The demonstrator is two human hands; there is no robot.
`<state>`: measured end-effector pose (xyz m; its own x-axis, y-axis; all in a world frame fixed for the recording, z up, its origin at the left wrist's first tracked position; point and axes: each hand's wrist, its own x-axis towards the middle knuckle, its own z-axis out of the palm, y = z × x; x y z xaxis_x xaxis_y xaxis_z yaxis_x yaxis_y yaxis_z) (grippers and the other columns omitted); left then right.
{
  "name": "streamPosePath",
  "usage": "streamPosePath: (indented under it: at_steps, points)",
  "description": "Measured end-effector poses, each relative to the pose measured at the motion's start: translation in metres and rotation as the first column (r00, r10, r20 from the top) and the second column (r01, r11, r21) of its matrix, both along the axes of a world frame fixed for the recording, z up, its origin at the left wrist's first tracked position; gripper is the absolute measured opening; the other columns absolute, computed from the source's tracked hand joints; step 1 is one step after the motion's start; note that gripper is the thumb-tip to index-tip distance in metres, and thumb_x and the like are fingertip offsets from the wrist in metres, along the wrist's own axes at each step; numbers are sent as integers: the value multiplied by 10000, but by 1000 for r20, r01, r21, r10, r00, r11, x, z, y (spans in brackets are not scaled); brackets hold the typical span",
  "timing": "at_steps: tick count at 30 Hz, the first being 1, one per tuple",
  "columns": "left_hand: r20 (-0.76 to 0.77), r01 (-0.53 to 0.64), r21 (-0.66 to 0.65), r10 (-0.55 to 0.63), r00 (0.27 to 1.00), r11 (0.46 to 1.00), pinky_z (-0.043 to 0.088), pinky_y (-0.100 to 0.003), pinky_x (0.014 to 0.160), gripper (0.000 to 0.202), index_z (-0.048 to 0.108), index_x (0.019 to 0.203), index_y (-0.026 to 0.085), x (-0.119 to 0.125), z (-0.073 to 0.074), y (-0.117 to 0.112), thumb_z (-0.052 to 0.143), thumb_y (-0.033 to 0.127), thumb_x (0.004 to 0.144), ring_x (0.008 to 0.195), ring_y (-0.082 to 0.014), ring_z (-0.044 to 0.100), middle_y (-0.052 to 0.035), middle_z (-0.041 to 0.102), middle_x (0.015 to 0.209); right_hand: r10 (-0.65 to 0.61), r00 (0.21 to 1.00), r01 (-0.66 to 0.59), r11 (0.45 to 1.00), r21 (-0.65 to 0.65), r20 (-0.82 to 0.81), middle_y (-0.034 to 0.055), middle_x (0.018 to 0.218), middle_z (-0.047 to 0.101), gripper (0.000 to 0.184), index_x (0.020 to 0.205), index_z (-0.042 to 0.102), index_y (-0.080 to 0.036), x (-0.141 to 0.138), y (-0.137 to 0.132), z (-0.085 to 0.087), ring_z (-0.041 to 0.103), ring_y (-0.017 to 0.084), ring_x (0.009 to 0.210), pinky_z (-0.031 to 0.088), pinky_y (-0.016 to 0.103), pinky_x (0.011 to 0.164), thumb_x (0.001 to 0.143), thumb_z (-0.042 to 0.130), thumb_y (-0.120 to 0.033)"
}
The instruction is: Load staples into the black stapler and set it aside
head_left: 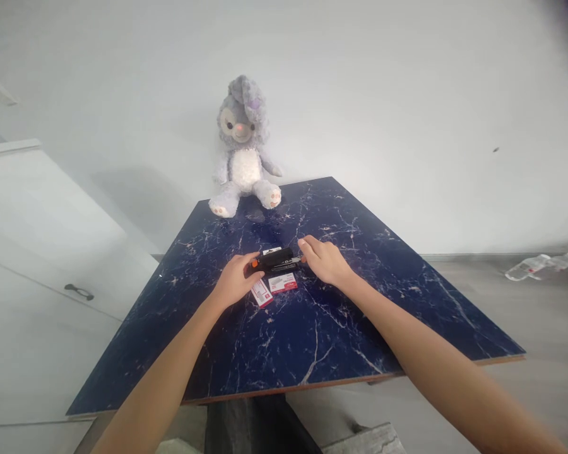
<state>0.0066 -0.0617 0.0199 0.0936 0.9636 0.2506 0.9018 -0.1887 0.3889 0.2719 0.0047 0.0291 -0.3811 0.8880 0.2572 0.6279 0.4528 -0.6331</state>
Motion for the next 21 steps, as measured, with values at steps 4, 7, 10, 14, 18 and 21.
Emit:
streamPosePath:
  at_steps: [4, 7, 10, 14, 18, 21]
  points:
    - [21, 11, 5, -11, 1000, 1000, 516, -453, 961, 492, 610, 1352, 209, 1, 1, 0, 649, 370, 890, 1103, -299, 658, -120, 698, 1228, 51, 996, -56, 996, -67, -72, 38, 904, 752, 425, 1197, 598, -274, -7, -9, -1, 706, 243, 870, 452, 299, 772, 1054, 279, -515]
    - [33, 14, 13, -15, 999, 1000, 507, -464, 987, 477, 628, 1335, 208, 1, -1, 1, 652, 366, 885, 1135, -311, 658, -112, 697, 1268, 52, 992, -65, 992, -108, -118, 38, 919, 757, 459, 1258, 581, -281, -7, -8, -3, 709, 246, 908, 473, 315, 806, 1045, 275, -549]
    - [43, 30, 28, -31, 999, 999, 500, -469, 1005, 483, 632, 1335, 214, -1, -3, 2, 657, 374, 880, 1162, -316, 652, -111, 686, 1297, 61, 987, -80, 988, -130, -147, 36, 921, 762, 464, 1282, 576, -283, -6, -5, -6, 713, 243, 917, 483, 323, 829, 1040, 292, -560]
    - [61, 38, 5, -39, 997, 999, 503, -456, 992, 542, 575, 1393, 210, -3, -5, 3, 652, 397, 890, 1156, -307, 657, -116, 693, 1285, 70, 978, -103, 981, -163, -195, 16, 887, 766, 441, 1229, 597, -293, -5, -3, -9, 715, 233, 888, 492, 327, 828, 1041, 295, -553]
    - [115, 19, 7, -19, 993, 1000, 500, -458, 979, 680, 442, 1487, 209, -4, -8, 2, 683, 402, 881, 1151, -299, 658, -123, 717, 1225, 61, 976, -98, 981, -169, -209, 14, 884, 767, 451, 1225, 605, -295, -5, -4, -10, 716, 231, 883, 495, 333, 832, 1038, 296, -565]
    - [132, 29, 12, -31, 991, 999, 485, -468, 998, 678, 437, 1482, 206, -5, -9, 2, 691, 389, 881, 1161, -297, 650, -124, 716, 1226, 55, 977, -88, 983, -158, -207, 19, 887, 767, 465, 1256, 601, -292, -6, -5, -10, 716, 232, 889, 496, 336, 840, 1038, 292, -563]
